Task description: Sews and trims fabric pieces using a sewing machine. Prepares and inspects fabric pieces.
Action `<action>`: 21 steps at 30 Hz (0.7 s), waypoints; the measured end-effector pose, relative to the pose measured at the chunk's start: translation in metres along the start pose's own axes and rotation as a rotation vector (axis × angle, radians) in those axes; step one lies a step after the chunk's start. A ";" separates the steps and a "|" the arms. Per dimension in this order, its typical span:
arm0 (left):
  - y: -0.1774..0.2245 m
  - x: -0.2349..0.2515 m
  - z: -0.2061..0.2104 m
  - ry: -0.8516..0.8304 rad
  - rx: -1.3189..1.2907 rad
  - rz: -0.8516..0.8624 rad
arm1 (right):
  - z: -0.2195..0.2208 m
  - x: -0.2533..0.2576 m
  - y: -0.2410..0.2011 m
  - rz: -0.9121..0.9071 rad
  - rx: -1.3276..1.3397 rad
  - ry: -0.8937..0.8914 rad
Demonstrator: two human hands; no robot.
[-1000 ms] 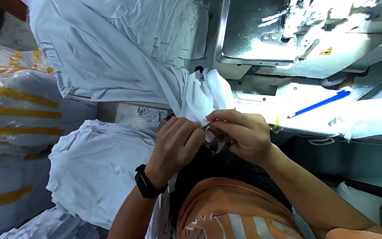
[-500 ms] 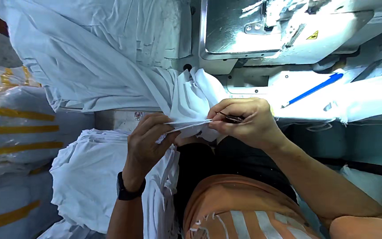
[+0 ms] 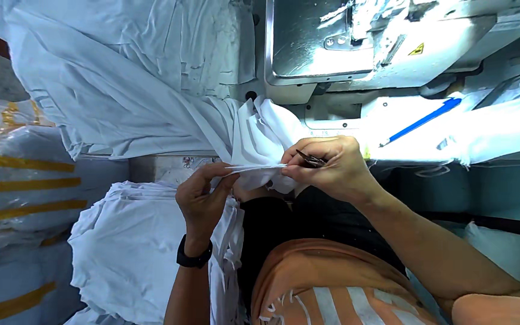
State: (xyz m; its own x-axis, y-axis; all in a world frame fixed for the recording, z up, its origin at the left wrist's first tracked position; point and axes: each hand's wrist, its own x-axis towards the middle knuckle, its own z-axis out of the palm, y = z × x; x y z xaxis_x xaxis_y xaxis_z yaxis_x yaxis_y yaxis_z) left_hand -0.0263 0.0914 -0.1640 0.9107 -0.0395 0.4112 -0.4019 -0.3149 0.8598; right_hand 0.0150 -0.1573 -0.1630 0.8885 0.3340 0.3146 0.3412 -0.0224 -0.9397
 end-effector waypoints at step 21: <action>-0.025 0.049 0.144 -0.300 0.097 0.189 | -0.110 -0.027 0.005 1.031 -0.872 0.288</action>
State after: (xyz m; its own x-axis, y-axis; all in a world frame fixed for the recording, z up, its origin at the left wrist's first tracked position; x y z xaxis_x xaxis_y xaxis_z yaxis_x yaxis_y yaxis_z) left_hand 0.0423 -0.0389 -0.2085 0.8146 -0.3771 0.4408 -0.5679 -0.3633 0.7386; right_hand 0.0261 -0.2700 -0.1615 0.8492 -0.3963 -0.3490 -0.5185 -0.7510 -0.4087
